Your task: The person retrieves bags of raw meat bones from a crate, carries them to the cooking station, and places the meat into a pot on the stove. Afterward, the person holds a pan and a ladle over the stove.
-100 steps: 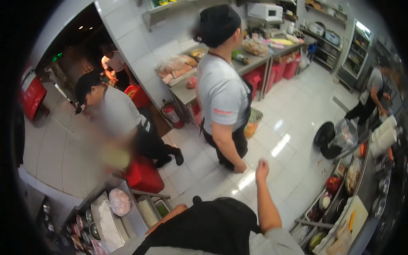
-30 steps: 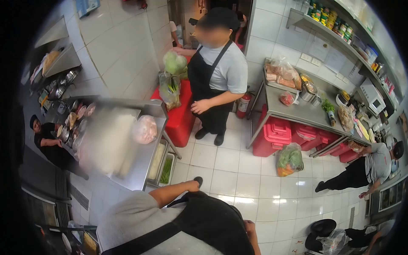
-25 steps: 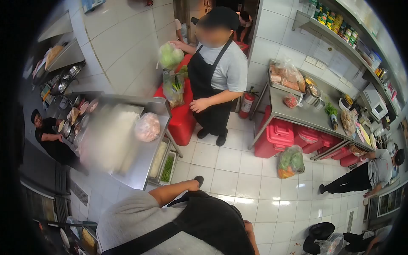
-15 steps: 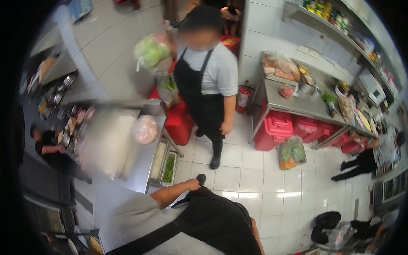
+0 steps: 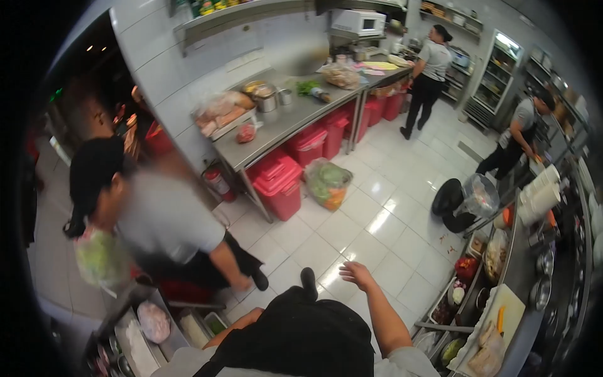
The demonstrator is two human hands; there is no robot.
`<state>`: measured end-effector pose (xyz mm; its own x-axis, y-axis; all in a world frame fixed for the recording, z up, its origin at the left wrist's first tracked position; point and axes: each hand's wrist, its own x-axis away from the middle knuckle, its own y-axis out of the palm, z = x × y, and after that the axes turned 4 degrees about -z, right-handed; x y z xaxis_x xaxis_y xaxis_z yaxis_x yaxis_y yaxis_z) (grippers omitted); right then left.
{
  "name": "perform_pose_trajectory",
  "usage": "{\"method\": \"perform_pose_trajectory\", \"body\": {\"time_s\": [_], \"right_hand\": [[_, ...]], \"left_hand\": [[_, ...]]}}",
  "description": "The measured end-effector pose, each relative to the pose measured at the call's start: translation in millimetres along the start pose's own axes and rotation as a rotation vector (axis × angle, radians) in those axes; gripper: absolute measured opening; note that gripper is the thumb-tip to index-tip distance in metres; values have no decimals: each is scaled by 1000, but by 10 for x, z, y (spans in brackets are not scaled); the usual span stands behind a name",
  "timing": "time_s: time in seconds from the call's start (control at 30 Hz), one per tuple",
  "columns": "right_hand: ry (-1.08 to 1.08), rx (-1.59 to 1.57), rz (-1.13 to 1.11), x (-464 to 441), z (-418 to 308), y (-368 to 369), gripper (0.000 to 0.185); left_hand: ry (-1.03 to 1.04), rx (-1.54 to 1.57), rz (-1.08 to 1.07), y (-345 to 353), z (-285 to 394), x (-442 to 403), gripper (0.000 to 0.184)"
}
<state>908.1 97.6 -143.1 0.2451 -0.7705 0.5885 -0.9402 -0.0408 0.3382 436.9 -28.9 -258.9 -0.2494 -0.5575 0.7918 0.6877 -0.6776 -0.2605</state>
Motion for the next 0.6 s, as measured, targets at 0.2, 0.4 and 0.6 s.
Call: {"method": "perform_pose_trajectory", "body": {"time_s": [0.2,0.4,0.6], "right_hand": [[-100,167,-276,-566,-794,594,41],[-218,1190,-52,-1254,-345,28,37],[657,1003,-67,-782,485,-1272,45]], "left_hand": [[-126,114,22,-357,1197,-818,40],[266,-196,52,-463,2269,-1831,39],[323,-207,-136,-806,2597,-2071,40]]}}
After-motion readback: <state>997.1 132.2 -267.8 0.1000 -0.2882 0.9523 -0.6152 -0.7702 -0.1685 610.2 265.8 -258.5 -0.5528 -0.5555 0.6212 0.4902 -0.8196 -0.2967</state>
